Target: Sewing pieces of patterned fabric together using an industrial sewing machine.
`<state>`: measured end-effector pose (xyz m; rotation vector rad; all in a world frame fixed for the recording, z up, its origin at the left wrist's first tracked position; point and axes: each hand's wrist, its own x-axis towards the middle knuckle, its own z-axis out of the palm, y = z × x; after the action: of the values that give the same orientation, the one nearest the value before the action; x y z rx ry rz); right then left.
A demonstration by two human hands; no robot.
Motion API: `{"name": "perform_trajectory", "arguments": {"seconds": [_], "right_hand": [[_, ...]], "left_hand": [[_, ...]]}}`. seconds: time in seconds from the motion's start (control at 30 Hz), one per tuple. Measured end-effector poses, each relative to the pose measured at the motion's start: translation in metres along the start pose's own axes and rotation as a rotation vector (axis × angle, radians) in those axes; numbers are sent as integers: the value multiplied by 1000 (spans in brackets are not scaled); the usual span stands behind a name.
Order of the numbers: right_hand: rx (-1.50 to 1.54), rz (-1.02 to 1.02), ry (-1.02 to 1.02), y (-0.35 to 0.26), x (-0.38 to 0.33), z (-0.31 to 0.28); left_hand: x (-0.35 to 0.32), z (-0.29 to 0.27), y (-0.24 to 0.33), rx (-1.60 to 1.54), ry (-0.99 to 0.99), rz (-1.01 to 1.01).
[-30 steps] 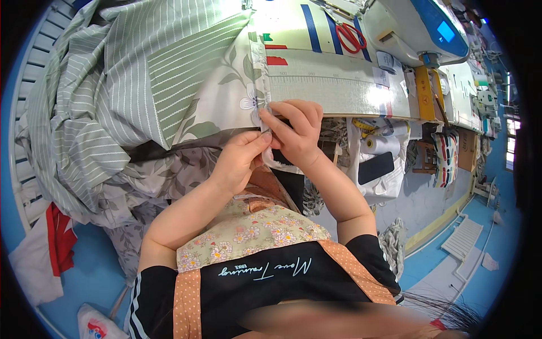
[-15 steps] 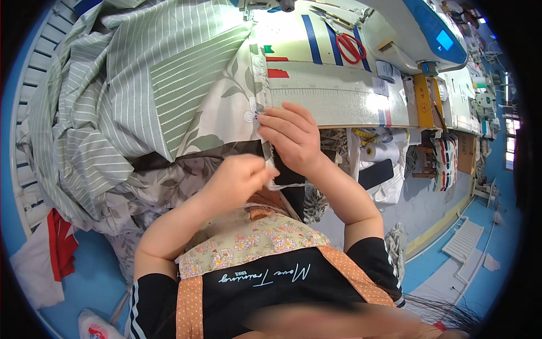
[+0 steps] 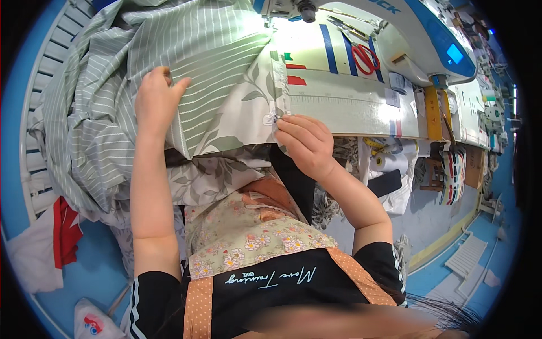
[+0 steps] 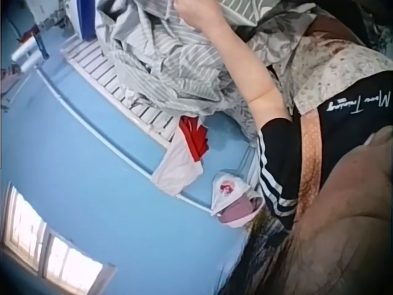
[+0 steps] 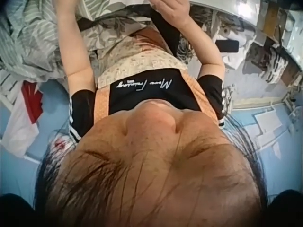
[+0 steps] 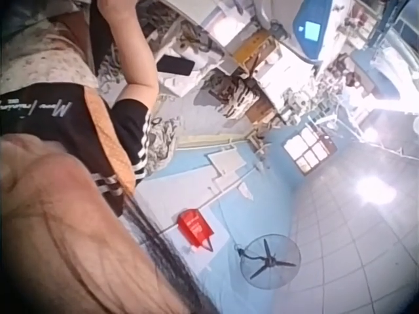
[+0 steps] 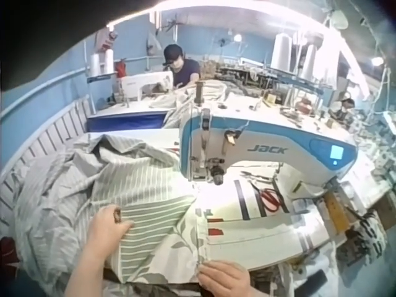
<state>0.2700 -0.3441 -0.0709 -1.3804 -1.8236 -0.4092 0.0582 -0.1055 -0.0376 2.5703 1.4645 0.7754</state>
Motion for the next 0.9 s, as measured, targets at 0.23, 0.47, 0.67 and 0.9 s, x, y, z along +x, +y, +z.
{"name": "perform_trajectory", "arguments": {"seconds": [0.23, 0.47, 0.67, 0.9], "right_hand": [[18, 27, 40, -3, 1, 2], [-17, 49, 57, -5, -8, 1], [-9, 90, 148, -7, -15, 8], [25, 13, 43, 0, -12, 2]], "left_hand": [[2, -11, 6, -140, -135, -63], [-51, -36, 100, -570, -89, 726], [-76, -3, 99, -473, -171, 775], [-81, 3, 99, -476, -108, 803]]}}
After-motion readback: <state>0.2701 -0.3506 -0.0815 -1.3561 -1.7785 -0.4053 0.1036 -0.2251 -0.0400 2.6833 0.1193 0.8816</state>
